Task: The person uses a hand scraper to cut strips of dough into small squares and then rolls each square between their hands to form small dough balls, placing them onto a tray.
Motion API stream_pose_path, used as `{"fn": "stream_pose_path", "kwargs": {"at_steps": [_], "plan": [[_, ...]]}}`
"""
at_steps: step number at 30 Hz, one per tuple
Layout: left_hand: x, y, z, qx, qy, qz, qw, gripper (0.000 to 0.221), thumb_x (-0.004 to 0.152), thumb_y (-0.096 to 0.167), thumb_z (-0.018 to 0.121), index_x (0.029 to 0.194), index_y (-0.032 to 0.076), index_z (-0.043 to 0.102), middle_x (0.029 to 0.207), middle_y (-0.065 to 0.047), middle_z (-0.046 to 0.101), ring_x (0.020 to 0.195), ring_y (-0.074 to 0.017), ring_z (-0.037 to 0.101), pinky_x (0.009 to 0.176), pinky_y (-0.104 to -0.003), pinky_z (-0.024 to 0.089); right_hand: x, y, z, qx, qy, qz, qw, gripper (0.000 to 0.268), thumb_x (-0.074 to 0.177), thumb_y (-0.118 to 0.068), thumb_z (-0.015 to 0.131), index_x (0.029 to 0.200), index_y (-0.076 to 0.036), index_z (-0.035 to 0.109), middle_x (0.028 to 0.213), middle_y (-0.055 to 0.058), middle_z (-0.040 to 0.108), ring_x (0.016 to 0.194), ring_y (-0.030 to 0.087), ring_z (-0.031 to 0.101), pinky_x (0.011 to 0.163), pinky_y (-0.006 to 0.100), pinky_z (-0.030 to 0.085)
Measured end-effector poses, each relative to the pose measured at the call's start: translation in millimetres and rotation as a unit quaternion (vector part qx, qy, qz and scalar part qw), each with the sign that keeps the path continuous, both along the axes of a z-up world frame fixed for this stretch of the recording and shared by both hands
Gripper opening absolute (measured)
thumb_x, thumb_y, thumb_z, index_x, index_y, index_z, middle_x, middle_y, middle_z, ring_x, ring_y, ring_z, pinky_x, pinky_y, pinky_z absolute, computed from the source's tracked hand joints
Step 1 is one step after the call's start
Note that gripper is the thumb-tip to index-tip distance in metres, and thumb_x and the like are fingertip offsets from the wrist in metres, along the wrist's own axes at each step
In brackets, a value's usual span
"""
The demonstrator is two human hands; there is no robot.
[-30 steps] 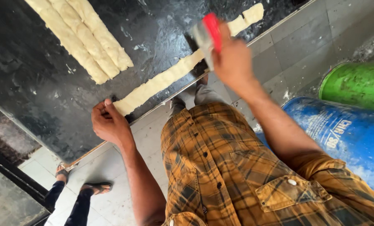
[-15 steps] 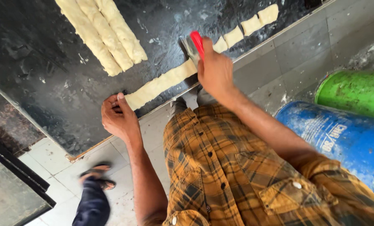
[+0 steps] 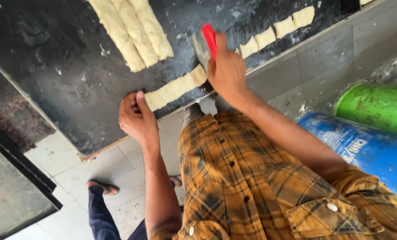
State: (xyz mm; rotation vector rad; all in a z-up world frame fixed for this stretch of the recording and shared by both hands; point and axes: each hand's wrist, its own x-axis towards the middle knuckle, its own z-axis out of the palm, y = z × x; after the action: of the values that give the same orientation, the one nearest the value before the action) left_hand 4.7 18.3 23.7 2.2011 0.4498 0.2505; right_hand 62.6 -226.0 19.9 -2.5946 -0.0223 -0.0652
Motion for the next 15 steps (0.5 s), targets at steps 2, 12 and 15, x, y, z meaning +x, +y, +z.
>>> {"fn": "stream_pose_path", "kwargs": {"at_steps": [2,12,15], "plan": [[-14.3,4.9,5.4,-0.005,0.011,-0.013,1.000,0.018,0.105,0.019,0.072,0.101,0.002,0.072,0.087,-0.009,0.070,0.067,-0.0178,0.065,0.061,-0.032,0.052,-2.5,-0.6,9.0,-0.003,0.001,-0.009,1.000,0.051,0.097,-0.002,0.065,0.138,-0.004,0.036,0.081,0.023,0.066,0.073,0.046,0.066,0.060,0.057,0.048],[-2.9,5.7,2.7,-0.065,0.036,0.013,0.997,0.016,0.099,0.018,0.074,0.096,0.002,0.072,0.082,-0.008,0.070,0.064,-0.0156,0.065,0.056,-0.030,0.051,-23.3,51.7,19.3,0.025,0.040,-0.008,0.999,0.064,0.089,0.000,0.065,0.144,-0.002,0.033,0.085,0.026,0.068,0.072,0.047,0.067,0.065,0.058,0.051],[-9.3,8.4,7.7,-0.067,0.031,0.002,0.997,0.015,0.100,0.016,0.075,0.098,0.002,0.072,0.083,-0.009,0.068,0.064,-0.0162,0.063,0.058,-0.030,0.051,-5.9,50.0,35.3,0.044,0.052,0.000,0.998,0.059,0.096,0.000,0.063,0.146,-0.003,0.033,0.089,0.023,0.069,0.076,0.045,0.069,0.064,0.055,0.052]]}}
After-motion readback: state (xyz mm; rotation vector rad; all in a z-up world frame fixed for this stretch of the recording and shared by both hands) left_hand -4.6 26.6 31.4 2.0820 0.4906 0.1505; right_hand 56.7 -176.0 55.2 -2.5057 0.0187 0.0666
